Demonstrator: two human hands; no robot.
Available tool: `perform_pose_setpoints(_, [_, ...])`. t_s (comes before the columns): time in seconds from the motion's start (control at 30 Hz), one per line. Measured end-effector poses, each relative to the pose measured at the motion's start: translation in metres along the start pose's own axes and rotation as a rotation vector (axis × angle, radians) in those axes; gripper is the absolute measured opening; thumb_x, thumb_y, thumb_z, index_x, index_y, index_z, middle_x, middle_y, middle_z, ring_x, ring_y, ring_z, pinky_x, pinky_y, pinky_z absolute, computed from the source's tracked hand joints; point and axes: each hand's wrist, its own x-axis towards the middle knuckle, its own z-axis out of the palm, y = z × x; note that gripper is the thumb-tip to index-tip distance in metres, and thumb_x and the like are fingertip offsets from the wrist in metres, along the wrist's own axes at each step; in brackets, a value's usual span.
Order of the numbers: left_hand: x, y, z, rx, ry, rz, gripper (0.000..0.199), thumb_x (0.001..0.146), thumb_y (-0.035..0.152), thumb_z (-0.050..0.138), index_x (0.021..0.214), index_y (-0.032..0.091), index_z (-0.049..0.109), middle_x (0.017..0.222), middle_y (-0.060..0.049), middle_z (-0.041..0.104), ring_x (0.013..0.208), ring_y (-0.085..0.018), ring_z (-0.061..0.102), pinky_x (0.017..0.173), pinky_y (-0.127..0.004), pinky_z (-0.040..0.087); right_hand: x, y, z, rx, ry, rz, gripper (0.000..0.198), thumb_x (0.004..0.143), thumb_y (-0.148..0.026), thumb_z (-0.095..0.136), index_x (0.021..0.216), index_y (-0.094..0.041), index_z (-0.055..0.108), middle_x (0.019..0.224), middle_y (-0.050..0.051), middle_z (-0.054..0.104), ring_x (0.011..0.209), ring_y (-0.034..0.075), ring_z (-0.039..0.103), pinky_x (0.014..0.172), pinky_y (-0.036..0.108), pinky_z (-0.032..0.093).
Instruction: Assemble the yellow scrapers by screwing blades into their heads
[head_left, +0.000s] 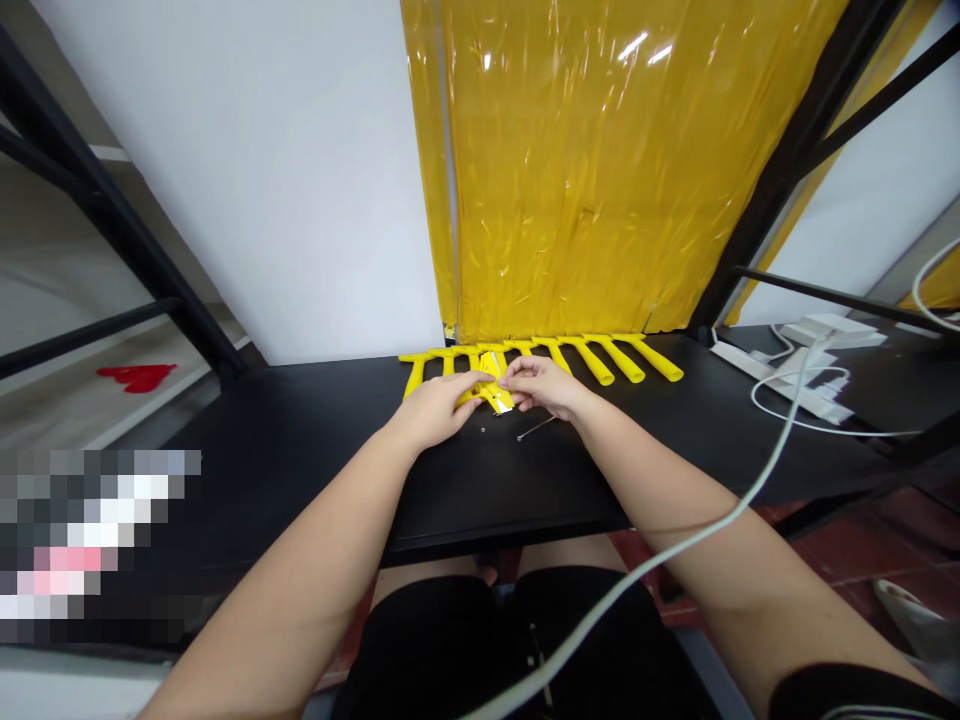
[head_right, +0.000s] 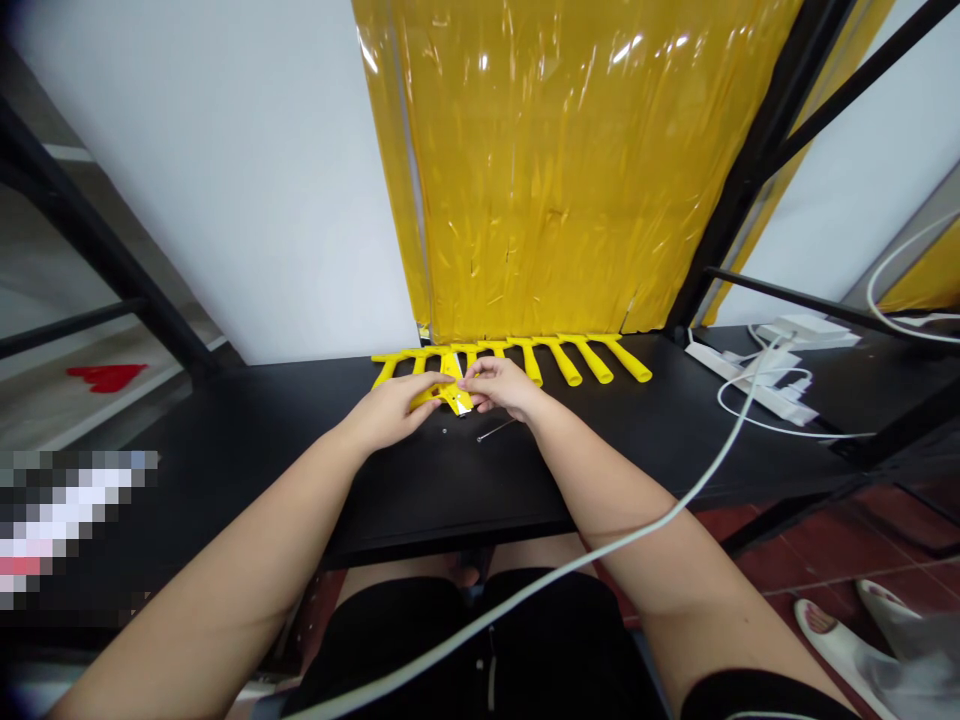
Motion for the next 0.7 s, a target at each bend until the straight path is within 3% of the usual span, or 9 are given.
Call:
perform_pose_setpoints(0.27, [0.0, -0.003, 0.001, -0.023, 0.013, 0.049, 0.039, 0.101, 0.029, 0.056, 0.14, 0.027, 0.061, 0.14, -0.007, 0.069, 0.122, -0.026, 0.068, 0.104, -0.045, 0.054, 0.001, -0.003, -0.01, 0.074, -0.064, 0.207, 0.021, 0.083, -0.02, 0.087, 0.088, -0.018, 0.066, 0.072, -0.001, 0.07, 0.054, 0.008, 0.067, 0.043, 0.013, 0.056])
perform_pose_setpoints(0.37, [0.001, -0.003, 0.002, -0.022, 0.016, 0.065, 0.037, 0.101, 0.028, 0.058, 0.137, 0.027, 0.063, 0.135, -0.007, 0.072, 0.12, -0.025, 0.069, 0.103, -0.044, 0.055, 0.002, -0.002, -0.012, 0.064, -0.092, 0.229, 0.023, 0.08, -0.021, 0.089, 0.087, -0.018, 0.067, 0.073, -0.002, 0.07, 0.049, 0.005, 0.061, 0.045, 0.015, 0.058])
perform_pose_setpoints(0.47, [0.001, -0.004, 0.003, -0.018, 0.023, 0.079, 0.032, 0.1, 0.029, 0.059, 0.131, 0.025, 0.067, 0.129, -0.007, 0.074, 0.115, -0.025, 0.071, 0.098, -0.043, 0.056, 0.002, 0.0, -0.01, 0.023, -0.102, 0.209, 0.028, 0.076, -0.022, 0.092, 0.083, -0.018, 0.066, 0.065, -0.004, 0.065, 0.047, 0.004, 0.056, 0.048, 0.017, 0.06])
perform_pose_setpoints(0.6, [0.0, -0.004, 0.002, -0.017, 0.033, 0.085, 0.029, 0.101, 0.03, 0.059, 0.127, 0.024, 0.069, 0.125, -0.008, 0.075, 0.11, -0.025, 0.071, 0.095, -0.041, 0.057, 0.002, 0.001, -0.007, -0.046, -0.11, 0.096, 0.035, 0.069, -0.027, 0.096, 0.081, -0.019, 0.064, 0.061, -0.003, 0.064, 0.051, 0.007, 0.06, 0.045, 0.015, 0.054])
perform_pose_setpoints(0.7, [0.0, -0.003, 0.001, -0.011, 0.053, 0.079, 0.028, 0.101, 0.031, 0.059, 0.127, 0.024, 0.069, 0.124, -0.008, 0.076, 0.109, -0.025, 0.072, 0.094, -0.041, 0.057, 0.004, 0.001, -0.009, -0.12, -0.105, -0.012, 0.031, 0.074, -0.033, 0.092, 0.083, -0.02, 0.065, 0.063, -0.002, 0.066, 0.052, 0.009, 0.06, 0.045, 0.018, 0.052])
